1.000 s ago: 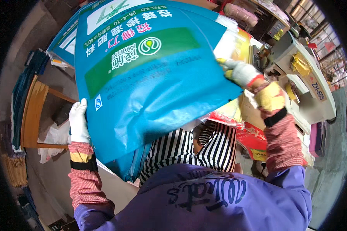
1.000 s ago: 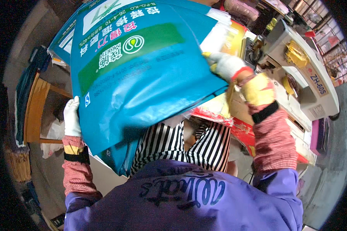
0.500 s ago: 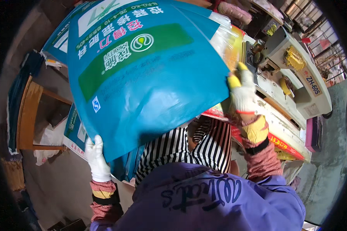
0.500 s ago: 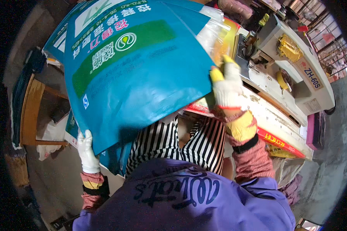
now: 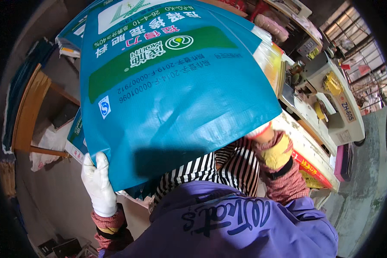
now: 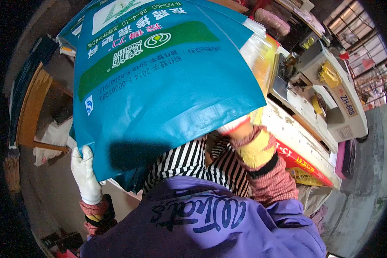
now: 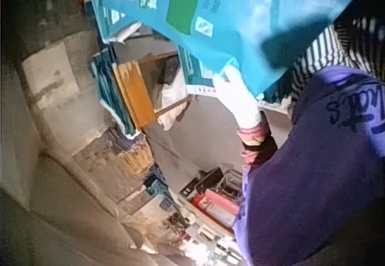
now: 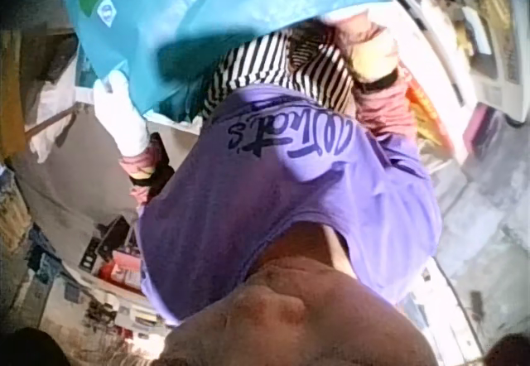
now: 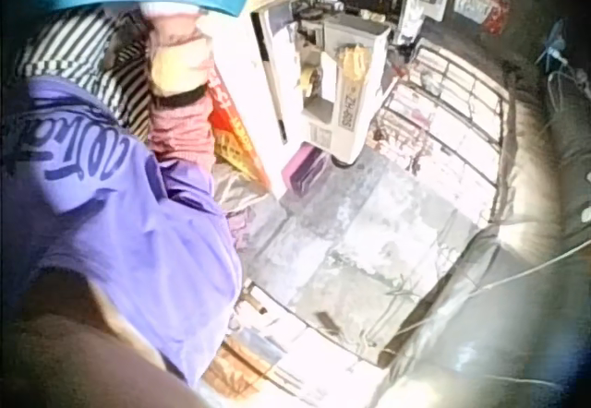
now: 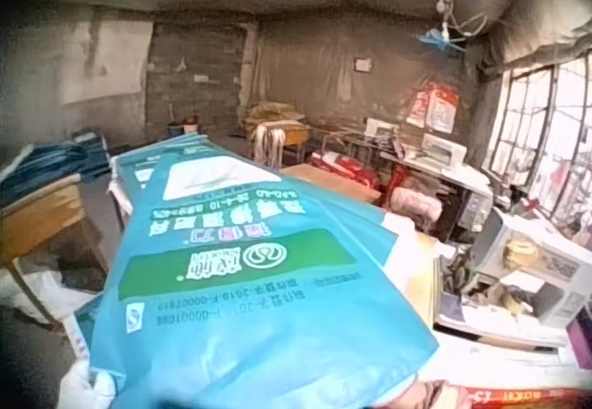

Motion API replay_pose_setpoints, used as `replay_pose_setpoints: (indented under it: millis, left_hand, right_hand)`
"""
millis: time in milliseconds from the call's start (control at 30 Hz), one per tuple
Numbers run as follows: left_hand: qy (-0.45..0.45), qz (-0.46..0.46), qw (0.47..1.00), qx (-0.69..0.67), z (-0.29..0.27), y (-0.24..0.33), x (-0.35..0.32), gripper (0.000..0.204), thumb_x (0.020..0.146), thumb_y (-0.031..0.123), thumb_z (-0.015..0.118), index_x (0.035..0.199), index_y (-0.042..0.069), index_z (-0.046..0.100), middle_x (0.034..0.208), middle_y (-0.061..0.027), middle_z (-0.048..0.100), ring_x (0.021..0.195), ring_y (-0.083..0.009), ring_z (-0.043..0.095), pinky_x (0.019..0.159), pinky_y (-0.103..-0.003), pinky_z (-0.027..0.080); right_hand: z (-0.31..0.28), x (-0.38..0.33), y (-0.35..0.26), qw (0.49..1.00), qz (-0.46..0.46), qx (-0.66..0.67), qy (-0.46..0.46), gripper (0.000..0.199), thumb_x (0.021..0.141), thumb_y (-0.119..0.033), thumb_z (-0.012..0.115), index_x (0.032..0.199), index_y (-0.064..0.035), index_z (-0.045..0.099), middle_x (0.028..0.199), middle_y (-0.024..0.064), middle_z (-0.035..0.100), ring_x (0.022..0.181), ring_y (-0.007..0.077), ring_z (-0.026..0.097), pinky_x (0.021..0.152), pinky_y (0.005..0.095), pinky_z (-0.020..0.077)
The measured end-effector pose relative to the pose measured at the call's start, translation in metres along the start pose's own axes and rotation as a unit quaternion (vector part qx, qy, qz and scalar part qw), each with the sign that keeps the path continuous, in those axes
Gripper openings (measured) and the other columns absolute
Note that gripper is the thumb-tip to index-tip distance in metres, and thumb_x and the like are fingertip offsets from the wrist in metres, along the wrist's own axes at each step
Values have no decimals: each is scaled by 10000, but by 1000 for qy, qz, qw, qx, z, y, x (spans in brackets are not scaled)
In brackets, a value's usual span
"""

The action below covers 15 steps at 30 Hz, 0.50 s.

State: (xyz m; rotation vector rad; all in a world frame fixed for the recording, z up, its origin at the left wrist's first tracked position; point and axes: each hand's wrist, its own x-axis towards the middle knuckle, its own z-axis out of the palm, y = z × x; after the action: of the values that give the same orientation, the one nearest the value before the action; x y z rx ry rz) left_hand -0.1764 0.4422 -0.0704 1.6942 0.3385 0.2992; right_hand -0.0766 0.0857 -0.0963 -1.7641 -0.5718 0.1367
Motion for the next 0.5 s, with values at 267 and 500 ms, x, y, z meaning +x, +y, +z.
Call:
replay_pose_setpoints:
  millis: [267, 500]
  left_hand:
    - [71, -83, 993, -35, -22, -33, -16, 104, 918, 110, 467, 946, 26, 522, 758, -6, 542, 592, -55, 486, 518, -199, 411]
    - [46, -109, 991, -62, -7, -40, -19, 159, 852, 9, 451, 964, -6, 562, 824, 13, 546, 706, -63, 490, 661, -202, 418]
  right_hand:
    - [-15, 7, -33, 857, 31, -485, 172, 307, 820, -296, 570, 1050, -93, 585, 1008, 62, 628, 882, 234, 610, 739, 364, 484]
    - [26, 43, 2, 975, -86, 176, 106, 363, 929, -295, 414, 1172, -40, 502, 1202, 146, 527, 1014, 200, 554, 827, 353, 472]
